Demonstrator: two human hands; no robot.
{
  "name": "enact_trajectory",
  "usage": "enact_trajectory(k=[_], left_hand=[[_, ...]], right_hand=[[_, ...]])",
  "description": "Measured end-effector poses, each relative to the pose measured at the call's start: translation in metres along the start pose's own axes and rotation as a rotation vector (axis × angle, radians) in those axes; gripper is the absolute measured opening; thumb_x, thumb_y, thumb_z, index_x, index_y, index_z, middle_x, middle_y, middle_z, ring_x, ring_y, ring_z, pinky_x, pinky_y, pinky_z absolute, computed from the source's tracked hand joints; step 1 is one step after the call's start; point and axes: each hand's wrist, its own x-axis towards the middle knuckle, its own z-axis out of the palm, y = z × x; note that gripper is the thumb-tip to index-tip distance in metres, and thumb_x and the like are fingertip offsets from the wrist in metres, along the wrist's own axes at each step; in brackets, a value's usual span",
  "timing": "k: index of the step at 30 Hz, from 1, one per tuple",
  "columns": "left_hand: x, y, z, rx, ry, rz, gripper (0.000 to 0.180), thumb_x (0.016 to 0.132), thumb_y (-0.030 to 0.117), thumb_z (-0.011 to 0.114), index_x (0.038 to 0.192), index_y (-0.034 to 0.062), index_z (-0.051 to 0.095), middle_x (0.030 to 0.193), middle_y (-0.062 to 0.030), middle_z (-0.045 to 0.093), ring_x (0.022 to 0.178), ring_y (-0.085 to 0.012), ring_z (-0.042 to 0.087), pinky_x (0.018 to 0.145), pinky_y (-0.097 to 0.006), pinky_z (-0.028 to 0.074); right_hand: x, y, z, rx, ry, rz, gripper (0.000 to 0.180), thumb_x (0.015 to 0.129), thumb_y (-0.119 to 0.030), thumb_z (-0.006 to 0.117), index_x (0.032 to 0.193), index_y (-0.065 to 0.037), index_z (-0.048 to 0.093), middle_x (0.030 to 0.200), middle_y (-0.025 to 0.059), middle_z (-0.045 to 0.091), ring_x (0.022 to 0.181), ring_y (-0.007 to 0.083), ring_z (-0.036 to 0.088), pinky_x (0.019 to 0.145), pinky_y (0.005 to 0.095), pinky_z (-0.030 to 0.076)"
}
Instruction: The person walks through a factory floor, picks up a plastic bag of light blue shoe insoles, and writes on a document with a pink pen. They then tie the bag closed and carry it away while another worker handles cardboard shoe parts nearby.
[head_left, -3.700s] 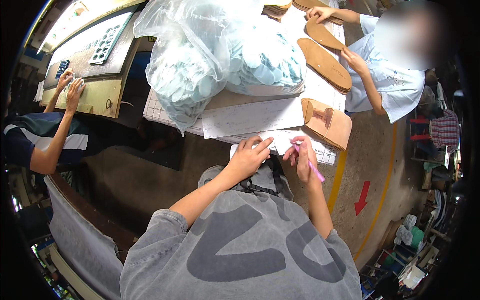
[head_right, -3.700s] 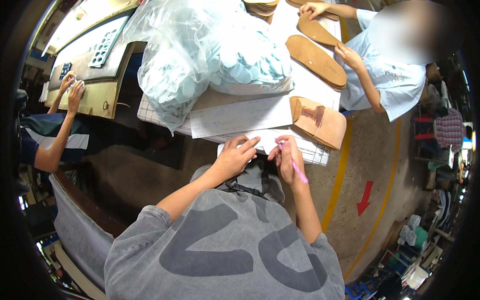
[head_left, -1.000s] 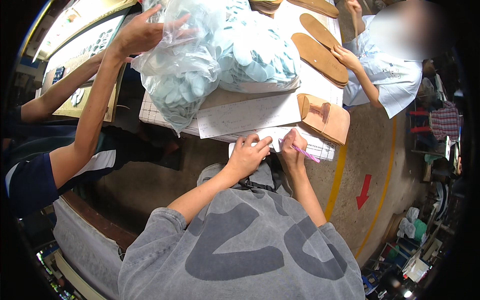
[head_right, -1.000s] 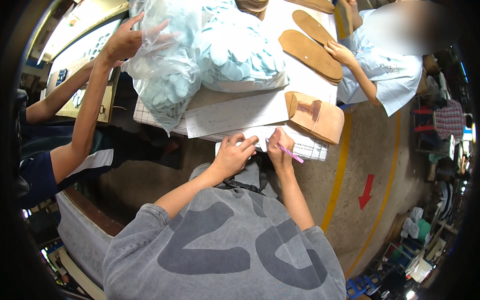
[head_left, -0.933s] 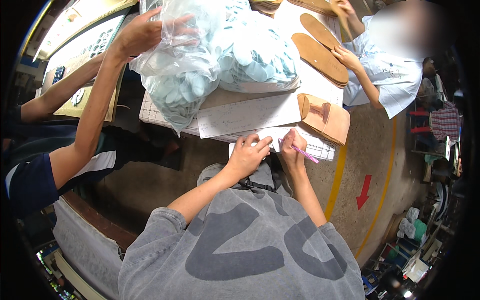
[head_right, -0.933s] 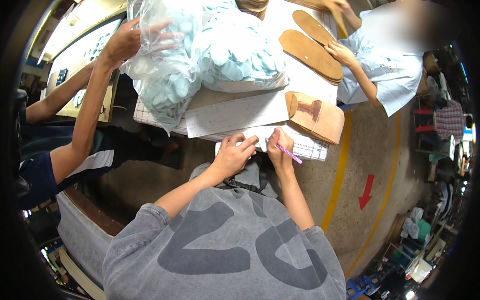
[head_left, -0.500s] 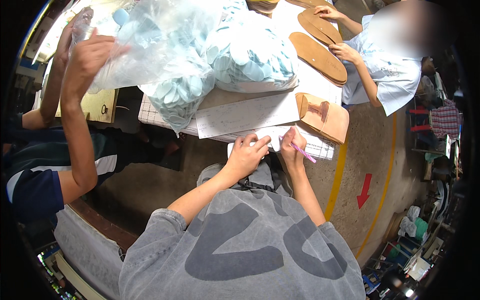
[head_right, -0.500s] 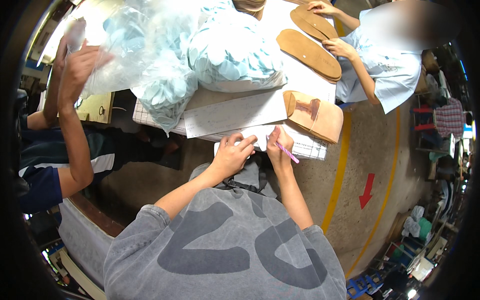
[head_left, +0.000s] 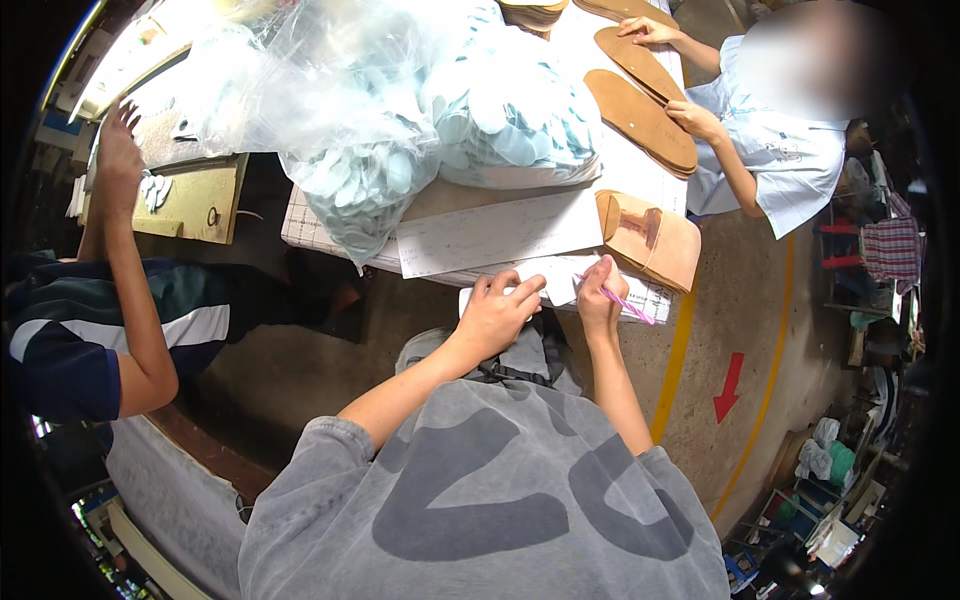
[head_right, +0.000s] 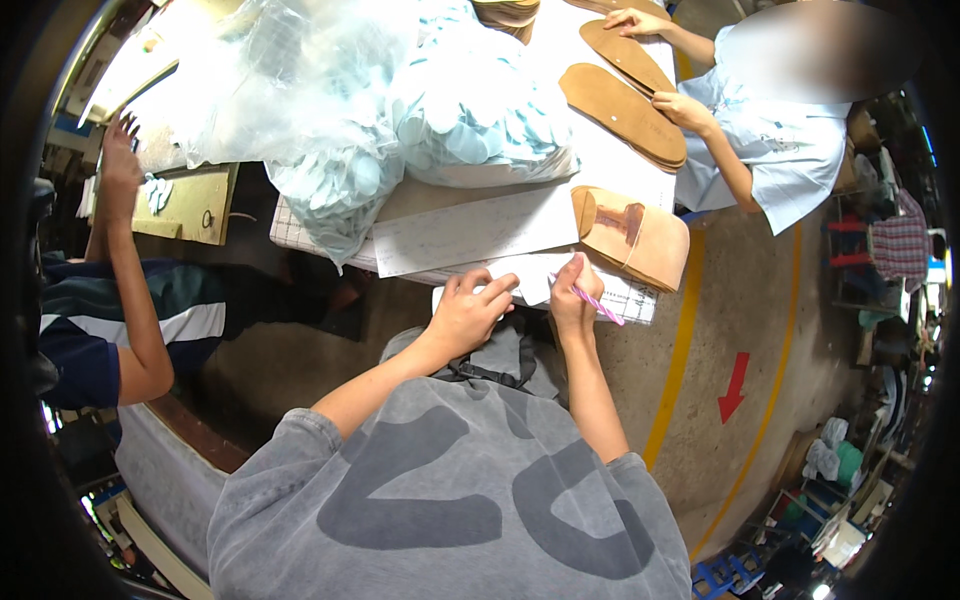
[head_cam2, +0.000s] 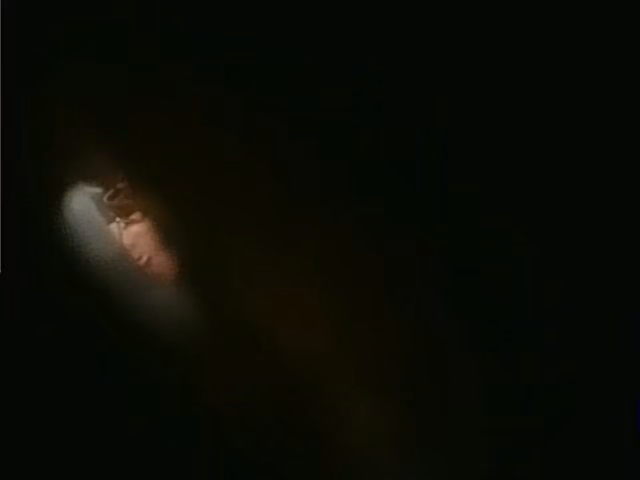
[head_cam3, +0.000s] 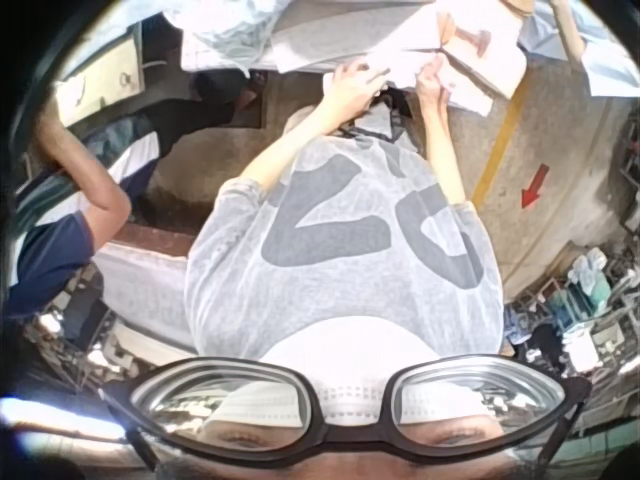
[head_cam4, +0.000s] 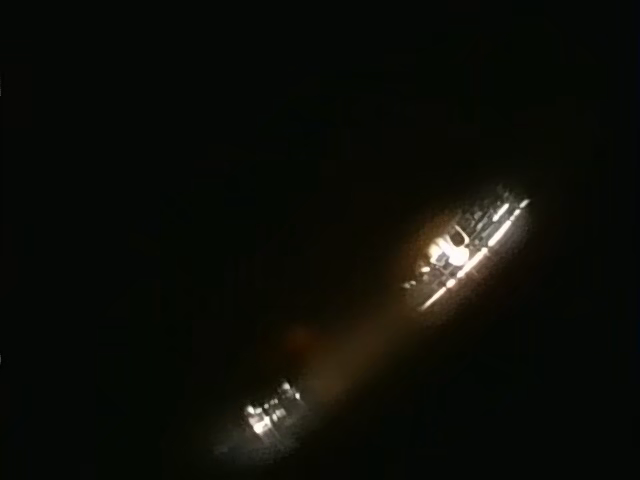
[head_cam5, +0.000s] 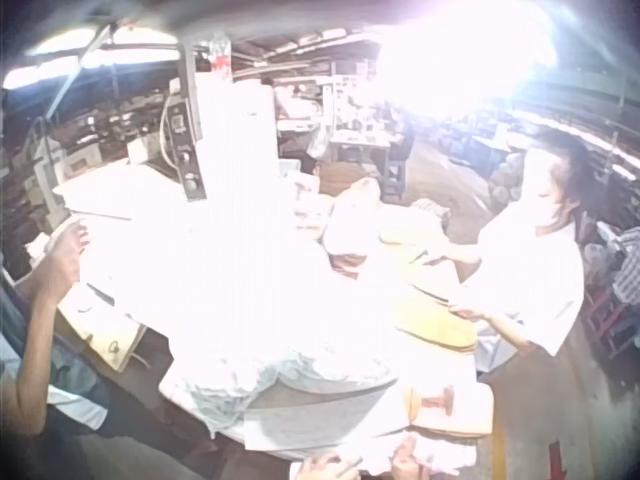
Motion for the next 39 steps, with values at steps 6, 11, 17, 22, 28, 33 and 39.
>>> enact_trajectory(k=[6,11,17,22,28,33,39], left_hand=[[0.0008,-0.0001,-0.0012,0.007,-0.004,0.008,0.015,0.094,0.026,0.074,0.101,0.0128,0.07,0.137,0.0074,0.068,0.114,-0.0245,0.06,0.085,-0.044,0.047],[0.0011,-0.0003,-0.0017,0.014,-0.008,0.005,0.016,0.093,0.026,0.074,0.102,0.0132,0.07,0.137,0.0081,0.067,0.114,-0.0242,0.059,0.084,-0.044,0.047],[0.0011,-0.0015,-0.001,0.004,-0.009,0.008,0.016,0.093,0.026,0.074,0.102,0.0135,0.07,0.137,0.0087,0.067,0.113,-0.024,0.06,0.084,-0.044,0.047],[0.0008,-0.002,-0.0008,-0.005,-0.003,0.014,0.016,0.093,0.026,0.074,0.101,0.0133,0.07,0.136,0.0084,0.067,0.113,-0.0241,0.06,0.084,-0.044,0.048],[0.0008,-0.0024,-0.0009,-0.017,0.005,0.013,0.015,0.093,0.026,0.074,0.102,0.0133,0.07,0.137,0.0085,0.067,0.113,-0.0241,0.06,0.085,-0.044,0.048],[0.0012,-0.0022,-0.0015,-0.015,-0.009,0.009,0.015,0.094,0.026,0.074,0.102,0.0138,0.07,0.137,0.0084,0.067,0.113,-0.0243,0.06,0.086,-0.044,0.048],[0.0011,-0.0021,-0.0012,-0.009,-0.014,0.008,0.016,0.093,0.025,0.074,0.103,0.0139,0.07,0.137,0.0087,0.067,0.113,-0.0242,0.06,0.086,-0.044,0.048]], right_hand=[[0.0012,0.0025,-0.0006,0.014,-0.042,-0.029,0.055,0.119,-0.029,0.042,0.075,0.0,0.059,0.06,0.0109,0.06,0.054,0.0231,0.061,0.056,0.0372,0.048],[0.0018,0.0047,0.001,0.003,-0.063,-0.063,0.055,0.119,-0.03,0.042,0.076,0.0,0.058,0.06,0.0115,0.059,0.054,0.0238,0.061,0.056,0.0384,0.048],[0.0025,0.0059,0.0024,0.0,-0.045,-0.041,0.051,0.118,-0.026,0.042,0.075,-0.002,0.055,0.061,0.0115,0.058,0.054,0.0254,0.061,0.055,0.0394,0.047],[0.0029,0.0056,0.0023,-0.011,-0.042,-0.046,0.049,0.118,-0.025,0.043,0.076,-0.002,0.055,0.061,0.0115,0.058,0.054,0.0263,0.061,0.055,0.0399,0.048],[0.0023,0.0038,0.0017,-0.028,-0.035,-0.033,0.048,0.118,-0.024,0.043,0.077,-0.002,0.055,0.061,0.0117,0.058,0.055,0.0266,0.061,0.056,0.0401,0.048],[0.0029,0.0023,0.0017,-0.002,-0.02,-0.05,0.042,0.117,-0.02,0.045,0.08,-0.001,0.052,0.061,0.0149,0.054,0.054,0.0317,0.06,0.055,0.0433,0.048],[0.003,0.0013,0.0018,-0.031,-0.001,-0.022,0.043,0.117,-0.02,0.044,0.08,-0.001,0.053,0.062,0.0143,0.056,0.055,0.0322,0.061,0.055,0.0434,0.048]])
